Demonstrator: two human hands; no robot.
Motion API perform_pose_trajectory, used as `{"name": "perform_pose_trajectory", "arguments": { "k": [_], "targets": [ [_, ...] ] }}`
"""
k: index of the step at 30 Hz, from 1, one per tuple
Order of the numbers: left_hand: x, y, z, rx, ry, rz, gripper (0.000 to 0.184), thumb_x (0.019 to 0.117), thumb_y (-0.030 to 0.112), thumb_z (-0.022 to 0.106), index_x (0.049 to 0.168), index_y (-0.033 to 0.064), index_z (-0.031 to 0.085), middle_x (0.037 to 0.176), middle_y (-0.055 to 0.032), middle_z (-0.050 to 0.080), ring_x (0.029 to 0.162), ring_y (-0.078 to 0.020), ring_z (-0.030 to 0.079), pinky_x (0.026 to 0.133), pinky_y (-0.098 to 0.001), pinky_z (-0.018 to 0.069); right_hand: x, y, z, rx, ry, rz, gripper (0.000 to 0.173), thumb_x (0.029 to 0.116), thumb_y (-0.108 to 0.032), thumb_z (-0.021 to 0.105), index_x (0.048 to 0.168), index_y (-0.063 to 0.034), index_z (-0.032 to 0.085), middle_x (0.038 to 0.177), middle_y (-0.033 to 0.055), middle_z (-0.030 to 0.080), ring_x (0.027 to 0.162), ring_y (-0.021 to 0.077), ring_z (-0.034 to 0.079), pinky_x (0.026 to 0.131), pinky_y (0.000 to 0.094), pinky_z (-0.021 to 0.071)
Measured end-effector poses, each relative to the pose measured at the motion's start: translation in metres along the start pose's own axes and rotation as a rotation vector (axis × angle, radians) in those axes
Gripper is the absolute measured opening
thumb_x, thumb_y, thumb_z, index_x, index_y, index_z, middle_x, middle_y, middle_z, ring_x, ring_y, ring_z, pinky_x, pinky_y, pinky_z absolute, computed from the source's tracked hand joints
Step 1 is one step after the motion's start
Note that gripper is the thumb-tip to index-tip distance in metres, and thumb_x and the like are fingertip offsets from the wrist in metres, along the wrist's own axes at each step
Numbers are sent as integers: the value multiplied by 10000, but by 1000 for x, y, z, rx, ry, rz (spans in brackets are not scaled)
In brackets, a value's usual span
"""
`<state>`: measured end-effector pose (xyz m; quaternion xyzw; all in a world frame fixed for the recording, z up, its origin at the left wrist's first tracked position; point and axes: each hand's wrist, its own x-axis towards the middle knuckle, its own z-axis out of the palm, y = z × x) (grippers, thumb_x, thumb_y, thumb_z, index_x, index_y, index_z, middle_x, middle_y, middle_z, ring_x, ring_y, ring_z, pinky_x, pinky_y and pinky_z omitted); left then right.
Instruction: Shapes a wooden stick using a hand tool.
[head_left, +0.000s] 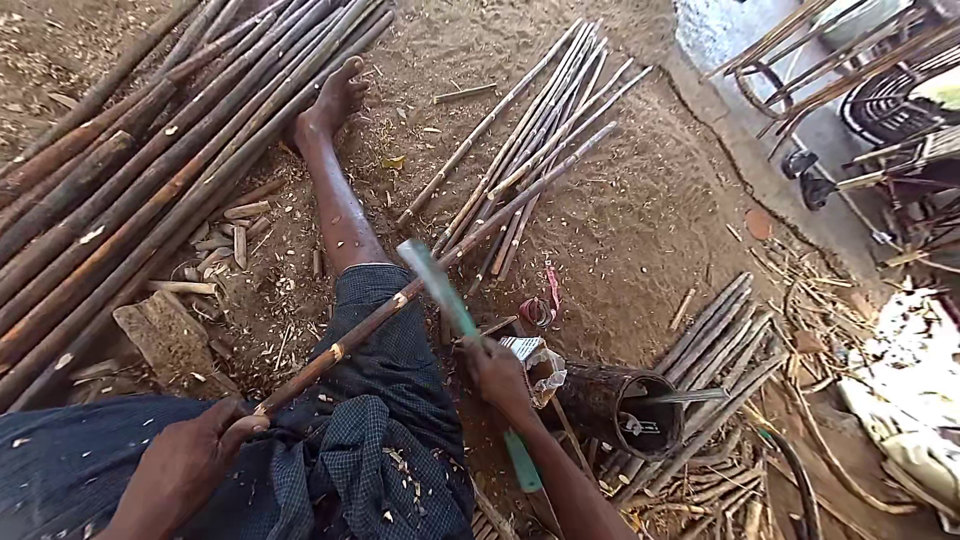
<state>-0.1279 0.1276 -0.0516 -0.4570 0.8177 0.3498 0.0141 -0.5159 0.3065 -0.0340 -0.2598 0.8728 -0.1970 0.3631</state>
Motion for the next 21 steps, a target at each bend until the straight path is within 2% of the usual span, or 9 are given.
{"name": "perform_pose_trajectory", "arguments": {
  "k": [2,5,9,11,13,14,16,18,21],
  "targets": [
    [-5,5,7,60,58,7,737,909,809,342,897,138,645,563,0,512,485,-223,562,449,-483,445,-1,-3,-3,-2,40,3,627,1015,-678,435,964,-87,640,634,97,543,506,247,538,480,456,481],
    [-9,3,7,75,87,16,761,906,825,308,903,144,647,562,6,519,473,-211,562,435,-470,451,-20,-17,-1,-269,-227,-111,554,999,-655,493,921,-133,661,737,74,608,699,260,632,653,528,527],
    [-10,8,8,91,92,9,723,924,779,380,901,107,645,575,-43,527,502,-280,583,451,-514,451,1,-1,-14,-55,21,32,636,1010,-686,436,988,-84,641,647,107,558,525,259,558,500,465,492],
    [-12,9,5,108,86,-23,682,925,757,442,924,109,656,593,-56,548,529,-300,599,471,-537,456,-15,-18,-4,-169,-142,-34,560,1012,-618,508,966,-86,673,730,104,612,661,276,622,628,524,531],
    [-15,9,6,93,131,2,730,896,807,404,967,131,671,626,-25,579,527,-254,601,466,-514,469,-46,-32,8,-224,-294,-110,563,992,-659,491,915,-126,656,756,63,603,720,237,628,676,500,530],
    [-12,11,4,56,162,29,736,896,799,412,1024,126,679,694,-19,618,569,-234,620,496,-506,498,-55,-37,10,-140,-293,-133,559,1000,-648,488,913,-122,657,735,46,589,683,206,609,656,457,522],
    [-9,24,-2,-52,201,84,694,936,729,470,1180,115,679,946,-24,689,788,-191,679,678,-471,586,-62,-42,13,95,-253,-150,528,1019,-592,491,956,-100,671,662,16,567,554,163,561,545,386,512],
    [-8,49,-9,-220,205,87,600,969,602,560,1292,104,644,1124,-40,683,972,-178,684,838,-448,597,-69,-49,15,268,-265,-141,483,1026,-538,505,976,-85,666,617,-7,537,467,127,500,444,323,469],
    [9,93,-24,-596,202,67,416,1018,423,587,1340,161,624,1181,31,695,970,-106,694,826,-343,618,-80,-60,22,364,-330,-141,482,1009,-566,533,944,-102,646,601,-19,524,436,109,478,400,288,443]
  ]
}}
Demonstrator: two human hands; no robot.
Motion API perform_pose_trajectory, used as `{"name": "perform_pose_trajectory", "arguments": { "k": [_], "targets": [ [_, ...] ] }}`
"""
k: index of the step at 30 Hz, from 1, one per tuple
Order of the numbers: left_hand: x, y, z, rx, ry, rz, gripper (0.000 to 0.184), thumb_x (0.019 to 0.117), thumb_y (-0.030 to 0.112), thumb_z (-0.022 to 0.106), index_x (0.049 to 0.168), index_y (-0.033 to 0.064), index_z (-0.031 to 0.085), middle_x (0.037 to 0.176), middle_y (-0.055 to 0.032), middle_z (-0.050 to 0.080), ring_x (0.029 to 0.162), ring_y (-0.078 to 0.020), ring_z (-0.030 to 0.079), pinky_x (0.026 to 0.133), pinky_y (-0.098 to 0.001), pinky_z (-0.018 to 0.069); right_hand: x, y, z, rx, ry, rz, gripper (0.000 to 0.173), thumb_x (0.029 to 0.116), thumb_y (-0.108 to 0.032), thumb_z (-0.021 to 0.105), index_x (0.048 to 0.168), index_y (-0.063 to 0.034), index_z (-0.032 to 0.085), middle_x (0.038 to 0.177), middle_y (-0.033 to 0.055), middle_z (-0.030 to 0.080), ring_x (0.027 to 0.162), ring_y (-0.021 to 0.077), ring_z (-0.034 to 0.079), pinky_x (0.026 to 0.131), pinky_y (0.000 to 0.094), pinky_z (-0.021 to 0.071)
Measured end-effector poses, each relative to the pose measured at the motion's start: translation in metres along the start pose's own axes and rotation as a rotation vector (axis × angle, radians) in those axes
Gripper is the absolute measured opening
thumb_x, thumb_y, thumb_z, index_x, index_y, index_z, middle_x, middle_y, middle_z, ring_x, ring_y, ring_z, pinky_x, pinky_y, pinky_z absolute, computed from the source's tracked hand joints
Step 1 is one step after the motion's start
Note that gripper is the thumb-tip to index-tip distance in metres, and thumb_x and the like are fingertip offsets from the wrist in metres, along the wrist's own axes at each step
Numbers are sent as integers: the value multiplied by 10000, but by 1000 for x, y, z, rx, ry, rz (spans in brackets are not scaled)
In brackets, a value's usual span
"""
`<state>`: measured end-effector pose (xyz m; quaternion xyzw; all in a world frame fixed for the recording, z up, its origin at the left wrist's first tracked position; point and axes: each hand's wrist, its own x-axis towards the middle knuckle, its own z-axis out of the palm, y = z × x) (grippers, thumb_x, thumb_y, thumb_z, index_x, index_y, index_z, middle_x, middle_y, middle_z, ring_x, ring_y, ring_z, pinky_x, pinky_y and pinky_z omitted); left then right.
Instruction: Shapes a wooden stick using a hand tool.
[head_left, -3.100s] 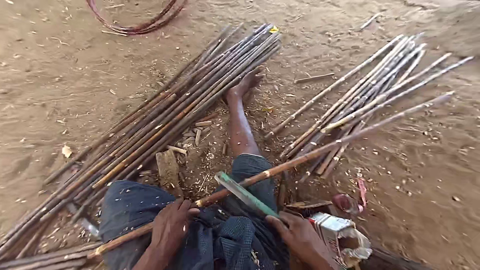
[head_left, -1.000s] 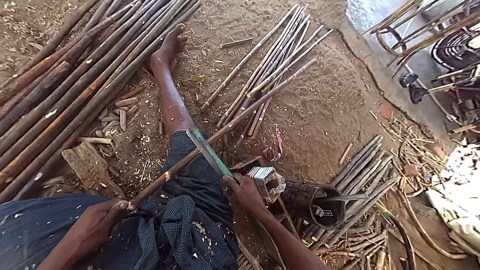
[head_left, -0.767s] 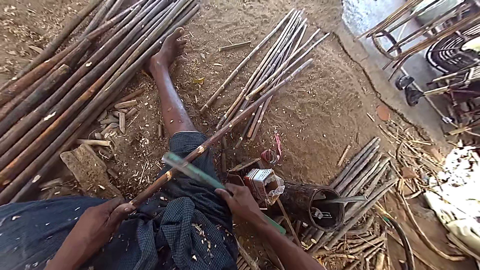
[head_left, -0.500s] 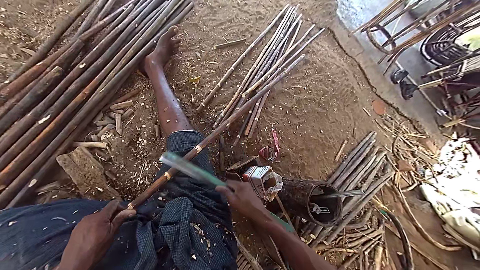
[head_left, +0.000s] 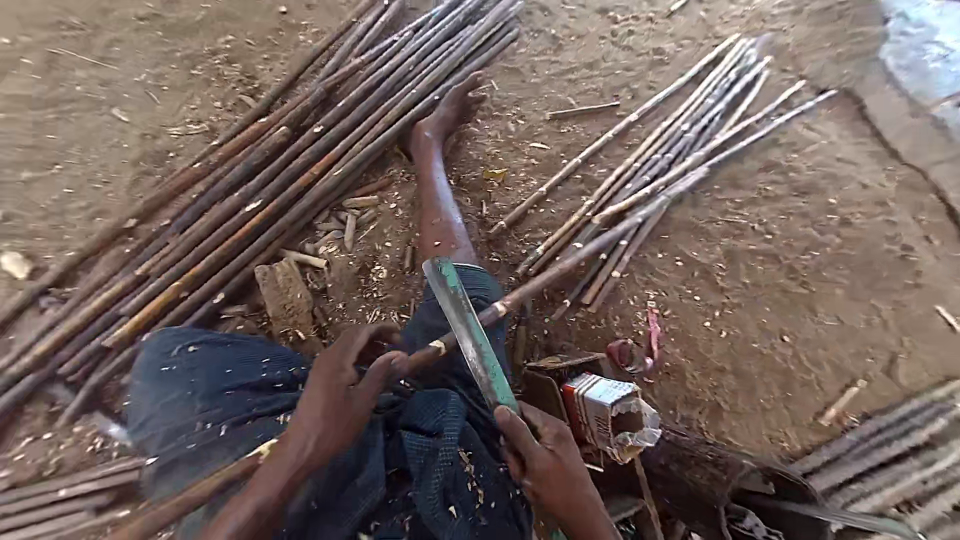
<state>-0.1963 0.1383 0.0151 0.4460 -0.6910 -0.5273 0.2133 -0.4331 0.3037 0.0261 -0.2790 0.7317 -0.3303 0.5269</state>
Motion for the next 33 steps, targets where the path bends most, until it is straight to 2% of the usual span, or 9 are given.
{"name": "perform_pose_trajectory", "arguments": {
  "k": [2,4,6,9,11,20,23,25,33],
  "targets": [
    [13,20,8,-269,-56,-13,388,1062,359,521,1369,142,615,1206,-5,708,957,-150,711,823,-354,622,-7,-5,7,23,-27,-12,464,1006,-561,547,916,-114,632,595,-30,520,429,94,472,386,271,430],
    [21,27,13,-538,-119,-2,400,1092,328,456,1366,82,611,1163,-86,702,955,-204,700,852,-376,607,-13,-8,11,49,-43,-40,451,1009,-548,558,918,-114,641,591,-35,516,427,85,466,382,262,426],
    [24,31,17,-687,-132,12,359,1096,283,454,1275,35,642,1074,-131,705,929,-215,693,863,-381,595,-16,-6,12,58,-52,-60,458,1005,-560,569,905,-118,635,584,-31,506,425,88,463,382,262,423],
    [20,40,19,-611,-42,-21,262,1067,280,545,1083,78,711,948,-82,710,818,-165,688,757,-320,603,-17,-2,10,62,-65,-64,454,993,-567,590,885,-129,635,580,-33,507,426,86,466,384,258,423],
    [18,45,14,-538,-26,-28,254,1065,257,551,1048,73,726,912,-82,711,766,-163,669,691,-293,580,-16,-2,8,80,-96,-62,447,995,-561,590,883,-130,632,581,-36,507,426,79,465,382,248,418],
    [17,45,1,-615,-121,10,290,1072,85,433,1171,26,699,1015,-128,710,865,-191,681,793,-319,583,-15,-6,4,132,-140,-69,411,1014,-521,586,894,-131,640,584,-30,508,420,77,457,367,231,400],
    [16,50,1,-574,-85,-2,182,1046,161,566,1094,52,704,939,-92,708,794,-157,673,728,-277,581,-16,-6,5,123,-145,-66,407,1010,-519,595,879,-135,631,584,-28,504,422,77,455,371,230,398],
    [16,52,0,-529,-47,-23,125,1014,128,628,1058,50,716,922,-92,716,770,-161,682,704,-280,593,-16,-5,7,115,-152,-57,407,1012,-518,591,881,-134,631,582,-26,500,420,82,449,370,233,392],
    [15,48,-7,-548,-102,0,249,1070,88,488,1112,5,718,965,-130,712,821,-191,681,760,-316,592,-16,-6,7,123,-155,-71,419,1010,-525,594,879,-129,630,583,-24,509,421,79,455,368,230,392]
  ]
}}
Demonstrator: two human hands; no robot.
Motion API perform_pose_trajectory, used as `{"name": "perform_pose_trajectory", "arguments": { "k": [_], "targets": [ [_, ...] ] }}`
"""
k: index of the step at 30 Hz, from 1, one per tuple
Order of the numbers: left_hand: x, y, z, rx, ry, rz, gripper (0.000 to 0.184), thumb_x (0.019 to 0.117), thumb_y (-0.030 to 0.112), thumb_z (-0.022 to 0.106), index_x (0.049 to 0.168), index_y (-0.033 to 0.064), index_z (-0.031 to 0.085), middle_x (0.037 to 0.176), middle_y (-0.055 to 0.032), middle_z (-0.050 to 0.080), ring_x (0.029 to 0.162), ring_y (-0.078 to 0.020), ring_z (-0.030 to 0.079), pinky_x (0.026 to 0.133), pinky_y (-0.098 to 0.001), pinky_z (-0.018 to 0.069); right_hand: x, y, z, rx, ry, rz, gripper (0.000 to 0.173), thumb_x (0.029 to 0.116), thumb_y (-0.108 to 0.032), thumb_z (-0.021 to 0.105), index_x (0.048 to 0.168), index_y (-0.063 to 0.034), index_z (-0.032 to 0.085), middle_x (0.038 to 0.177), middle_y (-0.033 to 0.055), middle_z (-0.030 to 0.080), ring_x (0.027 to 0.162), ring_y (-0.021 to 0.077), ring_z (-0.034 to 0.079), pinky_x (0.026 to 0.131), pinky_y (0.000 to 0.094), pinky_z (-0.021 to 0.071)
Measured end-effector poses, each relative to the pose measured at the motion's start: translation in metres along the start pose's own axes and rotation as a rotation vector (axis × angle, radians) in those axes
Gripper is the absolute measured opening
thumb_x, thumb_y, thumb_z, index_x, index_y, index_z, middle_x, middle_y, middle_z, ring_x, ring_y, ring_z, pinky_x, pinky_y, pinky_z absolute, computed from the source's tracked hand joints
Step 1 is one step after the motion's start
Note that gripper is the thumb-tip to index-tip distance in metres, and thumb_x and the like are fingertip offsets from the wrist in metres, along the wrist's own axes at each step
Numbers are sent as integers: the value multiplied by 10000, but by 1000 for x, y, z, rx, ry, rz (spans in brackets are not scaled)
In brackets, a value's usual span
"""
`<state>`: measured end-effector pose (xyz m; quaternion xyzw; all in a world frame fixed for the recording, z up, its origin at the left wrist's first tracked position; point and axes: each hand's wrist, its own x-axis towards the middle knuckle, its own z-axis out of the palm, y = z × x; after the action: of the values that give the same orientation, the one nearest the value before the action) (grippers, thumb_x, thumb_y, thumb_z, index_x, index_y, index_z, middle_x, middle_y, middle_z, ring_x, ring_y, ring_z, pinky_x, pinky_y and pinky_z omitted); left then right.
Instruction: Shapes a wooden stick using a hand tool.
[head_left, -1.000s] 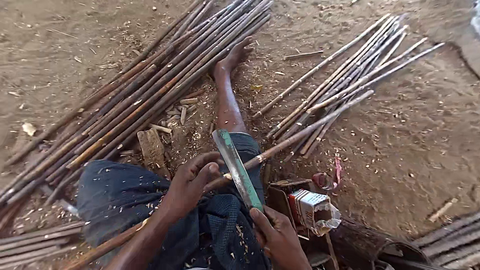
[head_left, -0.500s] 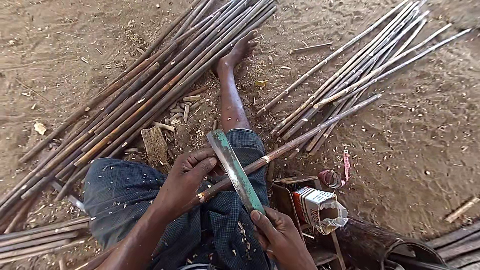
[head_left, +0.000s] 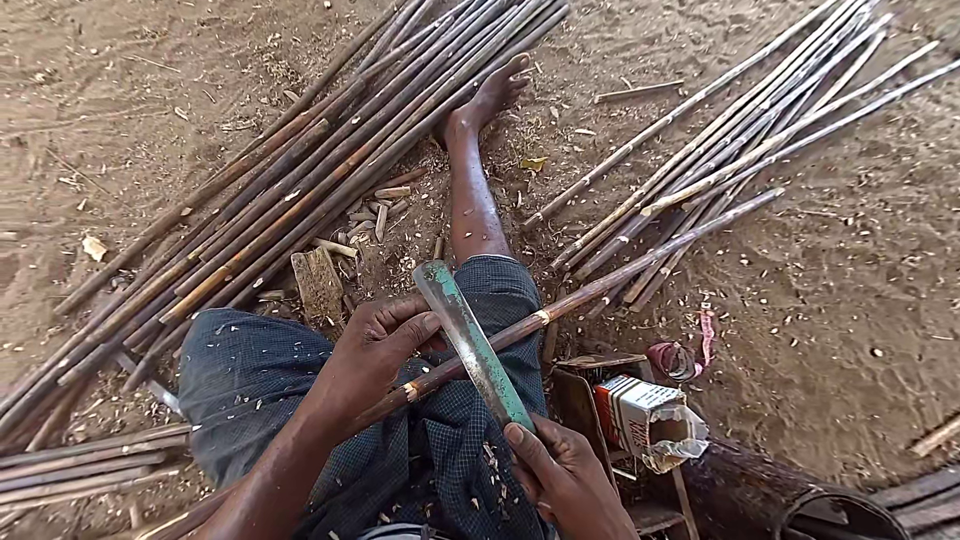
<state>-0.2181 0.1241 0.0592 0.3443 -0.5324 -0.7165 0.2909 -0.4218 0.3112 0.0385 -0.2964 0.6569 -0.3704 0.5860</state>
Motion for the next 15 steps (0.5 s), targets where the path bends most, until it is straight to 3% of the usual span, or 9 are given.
{"name": "perform_pose_trajectory", "arguments": {
  "k": [4,7,8,11,15],
  "targets": [
    [1,-1,-3,-67,-18,12,254,1059,45,467,1162,17,698,995,-129,708,829,-179,676,770,-308,586,1,-3,-6,101,-135,48,401,1022,-518,575,878,-147,623,578,-37,499,413,57,449,363,211,390],
    [4,-6,-7,-123,-123,3,349,1078,148,483,1408,100,586,1261,-96,666,944,-160,679,793,-285,587,5,7,-18,436,-521,190,498,1061,-548,461,813,-148,625,586,-38,541,400,27,486,350,191,421],
    [6,-10,-7,-158,-168,31,346,1065,162,517,1397,97,589,1291,-100,644,957,-165,669,794,-289,584,7,14,-18,540,-623,237,529,1060,-570,441,819,-141,635,604,-30,557,418,39,517,365,205,451],
    [11,-16,-3,-246,-218,138,178,1011,189,646,1127,55,664,1027,-96,667,874,-156,661,781,-301,587,6,31,-6,750,-823,284,522,1053,-594,423,879,-166,664,675,-43,601,542,67,618,481,242,544],
    [9,-8,9,-154,-56,59,80,981,109,660,1019,42,681,882,-101,678,737,-149,655,686,-269,584,6,47,11,938,-912,295,510,1035,-593,451,906,-155,679,739,-8,658,624,116,674,538,270,563]
  ]
}}
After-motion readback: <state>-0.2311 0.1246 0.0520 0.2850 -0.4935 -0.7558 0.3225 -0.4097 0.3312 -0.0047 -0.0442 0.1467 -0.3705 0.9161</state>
